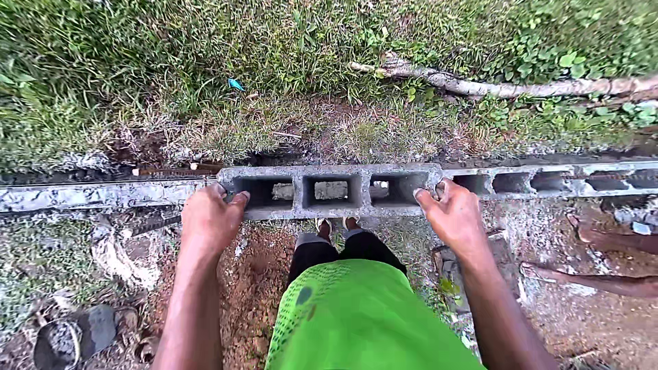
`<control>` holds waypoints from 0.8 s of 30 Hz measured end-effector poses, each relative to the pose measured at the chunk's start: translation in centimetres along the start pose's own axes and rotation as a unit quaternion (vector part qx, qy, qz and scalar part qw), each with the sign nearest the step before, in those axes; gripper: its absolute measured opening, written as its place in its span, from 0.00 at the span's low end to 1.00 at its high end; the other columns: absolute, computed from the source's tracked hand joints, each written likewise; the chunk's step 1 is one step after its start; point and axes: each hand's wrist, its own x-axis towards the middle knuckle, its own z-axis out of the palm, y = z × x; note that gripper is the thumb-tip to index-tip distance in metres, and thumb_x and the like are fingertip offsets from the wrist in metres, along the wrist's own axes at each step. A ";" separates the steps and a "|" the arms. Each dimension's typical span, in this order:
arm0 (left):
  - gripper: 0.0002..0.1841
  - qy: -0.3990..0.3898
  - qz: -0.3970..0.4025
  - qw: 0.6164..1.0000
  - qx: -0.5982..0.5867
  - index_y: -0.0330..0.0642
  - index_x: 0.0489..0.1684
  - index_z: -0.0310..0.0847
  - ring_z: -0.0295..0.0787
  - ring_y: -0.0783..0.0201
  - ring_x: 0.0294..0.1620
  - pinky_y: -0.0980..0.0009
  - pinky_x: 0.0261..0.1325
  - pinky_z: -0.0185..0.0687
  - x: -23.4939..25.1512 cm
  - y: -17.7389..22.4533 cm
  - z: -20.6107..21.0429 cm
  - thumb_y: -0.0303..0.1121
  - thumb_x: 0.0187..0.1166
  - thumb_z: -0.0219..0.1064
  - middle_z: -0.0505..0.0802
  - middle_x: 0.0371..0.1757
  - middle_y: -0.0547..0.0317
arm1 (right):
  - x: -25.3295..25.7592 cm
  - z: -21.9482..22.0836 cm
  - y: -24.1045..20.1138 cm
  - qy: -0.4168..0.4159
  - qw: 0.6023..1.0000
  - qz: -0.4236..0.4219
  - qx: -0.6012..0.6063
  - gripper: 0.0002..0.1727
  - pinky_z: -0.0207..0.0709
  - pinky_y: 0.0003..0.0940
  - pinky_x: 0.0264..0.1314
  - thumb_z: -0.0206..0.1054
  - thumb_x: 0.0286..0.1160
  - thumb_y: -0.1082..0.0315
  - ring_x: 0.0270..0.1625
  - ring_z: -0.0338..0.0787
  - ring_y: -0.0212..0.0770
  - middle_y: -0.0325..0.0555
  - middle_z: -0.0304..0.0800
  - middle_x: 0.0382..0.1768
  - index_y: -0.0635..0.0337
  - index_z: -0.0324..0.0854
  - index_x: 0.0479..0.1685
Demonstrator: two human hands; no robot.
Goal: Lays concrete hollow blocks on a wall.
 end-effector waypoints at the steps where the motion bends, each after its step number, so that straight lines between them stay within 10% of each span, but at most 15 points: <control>1: 0.19 0.000 -0.001 1.000 0.003 0.33 0.32 0.81 0.84 0.34 0.33 0.28 0.38 0.73 -0.1 0.0 0.1 0.43 0.82 0.72 0.86 0.27 0.37 | 0.0 0.1 0.2 -0.007 1.000 0.007 -0.003 0.19 0.70 0.53 0.32 0.66 0.79 0.50 0.27 0.79 0.46 0.44 0.75 0.20 0.59 0.80 0.34; 24: 0.17 0.026 -0.027 0.999 -0.028 0.39 0.44 0.87 0.89 0.50 0.39 0.38 0.42 0.78 -0.9 -0.5 3.1 0.46 0.77 0.67 0.91 0.35 0.49 | 0.0 3.2 2.0 0.015 0.999 0.025 0.020 0.20 0.63 0.35 0.20 0.64 0.73 0.46 0.16 0.68 0.30 0.30 0.67 0.14 0.56 0.82 0.37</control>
